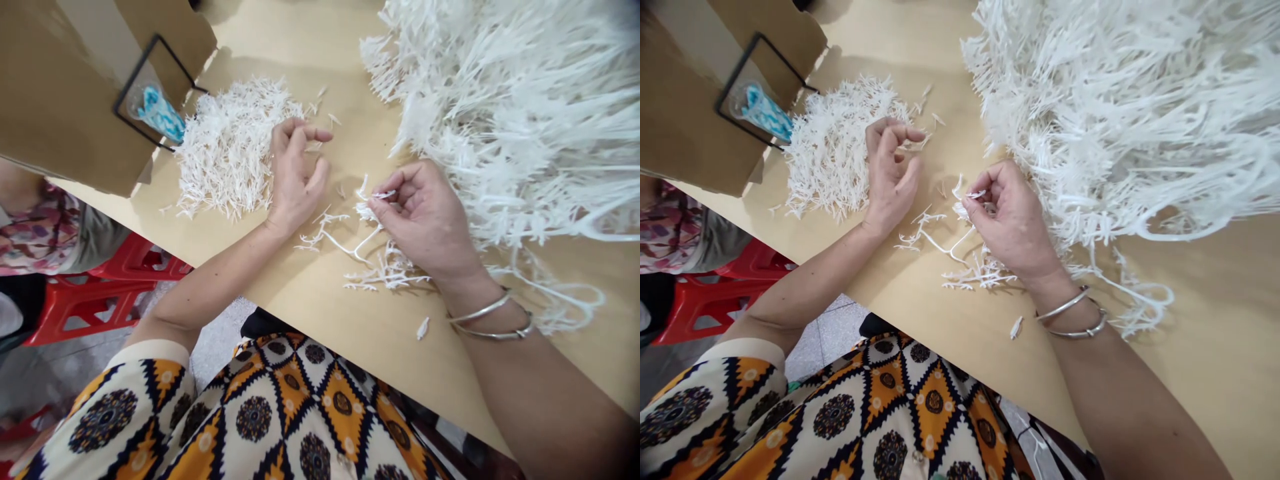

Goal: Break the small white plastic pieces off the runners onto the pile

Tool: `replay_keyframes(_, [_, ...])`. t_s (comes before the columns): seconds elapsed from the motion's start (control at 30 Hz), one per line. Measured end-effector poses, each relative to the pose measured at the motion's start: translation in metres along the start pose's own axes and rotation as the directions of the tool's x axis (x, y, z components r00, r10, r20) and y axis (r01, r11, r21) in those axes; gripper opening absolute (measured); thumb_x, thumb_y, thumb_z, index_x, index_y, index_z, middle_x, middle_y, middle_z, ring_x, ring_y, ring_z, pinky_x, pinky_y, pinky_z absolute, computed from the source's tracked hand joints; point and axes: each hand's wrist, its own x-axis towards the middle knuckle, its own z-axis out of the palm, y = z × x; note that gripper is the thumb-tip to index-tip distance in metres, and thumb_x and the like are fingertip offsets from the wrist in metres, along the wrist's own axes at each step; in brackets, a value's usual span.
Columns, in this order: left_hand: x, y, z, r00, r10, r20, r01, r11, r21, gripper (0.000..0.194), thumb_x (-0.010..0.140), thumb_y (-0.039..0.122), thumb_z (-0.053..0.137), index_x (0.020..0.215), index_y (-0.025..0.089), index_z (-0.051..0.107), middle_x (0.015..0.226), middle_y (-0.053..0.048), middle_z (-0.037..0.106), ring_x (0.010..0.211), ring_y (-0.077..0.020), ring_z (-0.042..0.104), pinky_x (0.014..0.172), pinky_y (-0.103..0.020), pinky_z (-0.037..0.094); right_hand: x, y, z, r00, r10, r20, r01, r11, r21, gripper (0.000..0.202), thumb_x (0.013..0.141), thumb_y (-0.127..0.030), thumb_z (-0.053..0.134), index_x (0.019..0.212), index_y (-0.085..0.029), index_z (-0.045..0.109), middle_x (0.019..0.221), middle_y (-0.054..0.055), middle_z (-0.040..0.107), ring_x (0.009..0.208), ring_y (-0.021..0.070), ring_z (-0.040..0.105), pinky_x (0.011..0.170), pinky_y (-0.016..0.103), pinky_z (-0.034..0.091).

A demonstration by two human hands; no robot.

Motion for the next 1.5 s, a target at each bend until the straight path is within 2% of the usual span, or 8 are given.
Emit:
replay_keyframes(0.2, [-0.006, 0.019, 0.0, 0.959, 0.141, 0.244, -0.151, 0.988, 0.019, 0.048, 0.097, 0.072, 0.062, 0.103, 0.025, 0.073, 0.134, -0.013, 0.061, 0.132, -0.0326, 0.053, 0.121, -0.057, 0.04, -0.002, 0.0, 0.001, 0.999, -0.026, -0.043, 0.026, 1.0, -0.016, 0.027, 0.087, -0.032, 0.081, 0.098, -0.028, 0.056, 0.085, -0.003, 0.063, 0.077, 0.0169, 0.066, 0.076, 0.039, 0.062])
replay_keyframes(0.4, [-0.001, 0.01, 0.002, 0.909, 0.203, 0.365, -0.188, 0.979, -0.076, 0.041, 0.106, 0.061, 0.053, 0.101, 0.024, 0.069, 0.121, -0.01, 0.07, 0.117, -0.0239, 0.065, 0.113, -0.044, 0.048, -0.005, -0.004, 0.002, 1.0, -0.012, -0.002, 0.011, 0.998, -0.069, 0.025, 0.088, -0.029, 0.079, 0.098, -0.028, 0.056, 0.089, -0.001, 0.064, 0.08, 0.0179, 0.066, 0.082, 0.041, 0.063])
replay_keyframes(0.67, [-0.009, 0.002, 0.022, 0.962, 0.123, 0.246, -0.118, 0.992, -0.033, 0.043, 0.11, 0.062, 0.04, 0.106, 0.025, 0.062, 0.121, -0.012, 0.066, 0.121, -0.0263, 0.062, 0.107, -0.048, 0.051, -0.002, -0.01, 0.007, 0.995, -0.079, 0.065, 0.081, 0.996, -0.034, 0.021, 0.089, -0.016, 0.068, 0.099, -0.028, 0.055, 0.095, -0.001, 0.06, 0.086, 0.0174, 0.064, 0.081, 0.037, 0.054])
replay_keyframes(0.87, [0.006, -0.018, 0.02, 1.0, -0.024, -0.014, 0.023, 1.0, -0.02, 0.052, 0.11, 0.07, 0.028, 0.101, 0.026, 0.054, 0.105, -0.008, 0.064, 0.113, -0.0238, 0.063, 0.109, -0.048, 0.051, -0.017, -0.02, 0.007, 0.966, -0.022, 0.256, 0.047, 0.995, -0.089, 0.018, 0.095, -0.018, 0.067, 0.107, -0.027, 0.057, 0.093, -0.002, 0.061, 0.077, 0.0146, 0.061, 0.074, 0.034, 0.051])
replay_keyframes(1.0, [0.009, -0.018, 0.015, 0.992, -0.089, -0.086, 0.076, 0.987, -0.139, 0.036, 0.111, 0.064, 0.039, 0.109, 0.03, 0.05, 0.114, -0.007, 0.061, 0.103, -0.0195, 0.061, 0.098, -0.043, 0.057, -0.012, -0.009, 0.004, 0.999, -0.044, 0.031, 0.048, 0.988, -0.145, 0.017, 0.091, -0.017, 0.068, 0.1, -0.027, 0.058, 0.089, -0.002, 0.061, 0.076, 0.0163, 0.061, 0.074, 0.037, 0.051])
replay_keyframes(1.13, [0.003, 0.0, 0.007, 0.984, 0.025, -0.175, -0.034, 0.998, -0.052, 0.017, 0.101, 0.026, 0.057, 0.114, 0.03, 0.047, 0.125, -0.011, 0.056, 0.117, -0.0226, 0.055, 0.097, -0.043, 0.055, -0.005, 0.0, 0.001, 0.98, -0.076, -0.185, 0.041, 0.981, -0.188, 0.015, 0.088, -0.018, 0.068, 0.096, -0.027, 0.059, 0.092, 0.0, 0.061, 0.081, 0.018, 0.062, 0.081, 0.041, 0.054])
replay_keyframes(1.37, [-0.007, 0.014, 0.006, 0.9, 0.235, 0.368, -0.277, 0.959, 0.064, 0.018, 0.098, 0.037, 0.069, 0.112, 0.027, 0.063, 0.124, -0.01, 0.065, 0.127, -0.0331, 0.058, 0.111, -0.053, 0.043, -0.007, -0.005, -0.002, 0.998, -0.045, -0.033, 0.04, 0.99, -0.135, 0.015, 0.091, -0.02, 0.068, 0.103, -0.026, 0.06, 0.095, 0.001, 0.064, 0.083, 0.018, 0.065, 0.08, 0.04, 0.054])
replay_keyframes(1.5, [-0.011, 0.008, 0.008, 0.871, 0.219, 0.44, -0.284, 0.955, 0.087, 0.017, 0.1, 0.035, 0.066, 0.114, 0.026, 0.066, 0.12, -0.01, 0.067, 0.118, -0.032, 0.06, 0.105, -0.053, 0.045, -0.005, -0.004, -0.009, 0.992, -0.014, 0.125, 0.027, 0.994, -0.106, 0.024, 0.088, -0.021, 0.074, 0.107, -0.028, 0.061, 0.098, 0.0, 0.066, 0.09, 0.0199, 0.066, 0.087, 0.041, 0.057])
